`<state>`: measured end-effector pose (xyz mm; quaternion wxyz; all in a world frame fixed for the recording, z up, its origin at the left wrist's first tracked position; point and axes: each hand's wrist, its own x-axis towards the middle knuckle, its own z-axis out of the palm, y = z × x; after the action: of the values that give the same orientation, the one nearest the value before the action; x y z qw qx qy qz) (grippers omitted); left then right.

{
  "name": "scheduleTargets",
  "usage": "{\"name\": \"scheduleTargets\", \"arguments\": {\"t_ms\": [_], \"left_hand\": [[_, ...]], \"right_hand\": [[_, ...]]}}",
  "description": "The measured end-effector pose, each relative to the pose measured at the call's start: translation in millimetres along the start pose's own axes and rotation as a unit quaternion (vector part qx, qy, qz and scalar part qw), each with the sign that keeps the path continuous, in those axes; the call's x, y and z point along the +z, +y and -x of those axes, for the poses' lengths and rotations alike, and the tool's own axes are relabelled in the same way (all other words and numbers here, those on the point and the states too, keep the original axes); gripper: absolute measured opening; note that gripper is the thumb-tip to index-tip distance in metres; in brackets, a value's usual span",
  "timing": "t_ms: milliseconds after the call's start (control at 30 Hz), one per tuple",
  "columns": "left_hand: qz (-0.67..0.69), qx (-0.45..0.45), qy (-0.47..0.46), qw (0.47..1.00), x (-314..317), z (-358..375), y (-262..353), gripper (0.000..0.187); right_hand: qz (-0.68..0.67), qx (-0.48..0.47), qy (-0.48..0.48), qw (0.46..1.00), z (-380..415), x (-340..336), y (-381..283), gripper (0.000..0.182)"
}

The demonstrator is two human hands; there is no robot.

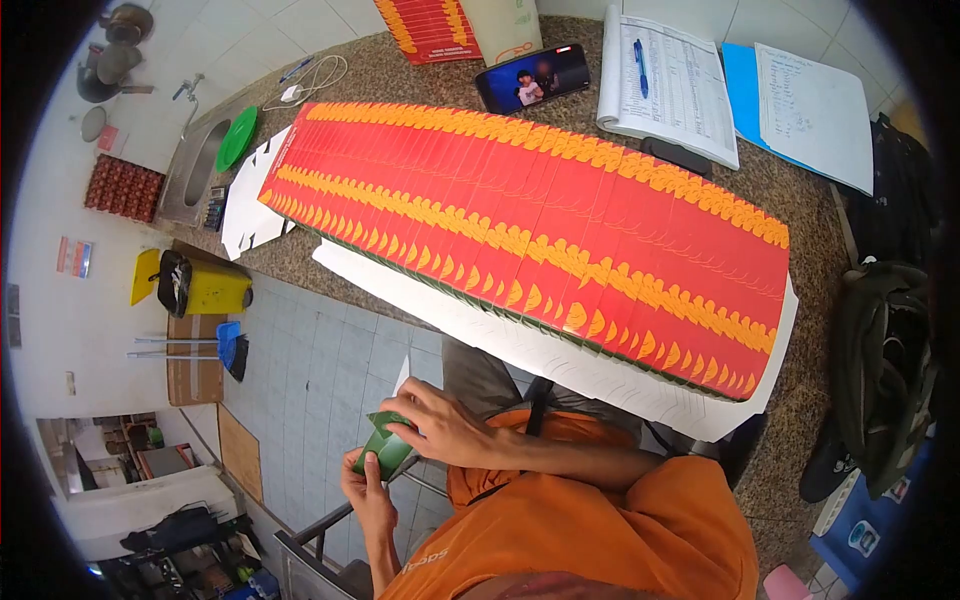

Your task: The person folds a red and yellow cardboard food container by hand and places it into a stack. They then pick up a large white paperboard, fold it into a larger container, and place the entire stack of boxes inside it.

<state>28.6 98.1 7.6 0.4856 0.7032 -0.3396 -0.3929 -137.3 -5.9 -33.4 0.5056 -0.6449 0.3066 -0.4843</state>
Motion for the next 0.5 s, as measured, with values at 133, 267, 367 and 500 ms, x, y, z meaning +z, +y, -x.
{"name": "scheduleTargets", "arguments": {"t_ms": [133, 267, 367, 500], "left_hand": [[-0.063, 0.067, 0.007, 0.996, 1.9, -2.4, 5.5, 0.013], [-0.055, 0.057, -0.002, 0.997, -7.0, -3.7, 2.5, 0.013], [0.033, -0.002, -0.019, 0.999, -7.0, -7.5, -3.2, 0.012], [0.024, -0.007, -0.001, 1.0, -0.9, -8.8, -5.5, 0.012]], "right_hand": [[0.031, -0.116, -0.053, 0.991, 0.2, -1.2, 3.4, 0.026], [0.03, -0.129, -0.023, 0.991, 4.0, 0.5, 8.5, 0.027], [0.026, -0.047, 0.043, 0.998, 3.0, 2.3, 2.5, 0.028], [0.062, -0.072, 0.05, 0.994, 5.6, 8.2, 5.6, 0.023]]}}
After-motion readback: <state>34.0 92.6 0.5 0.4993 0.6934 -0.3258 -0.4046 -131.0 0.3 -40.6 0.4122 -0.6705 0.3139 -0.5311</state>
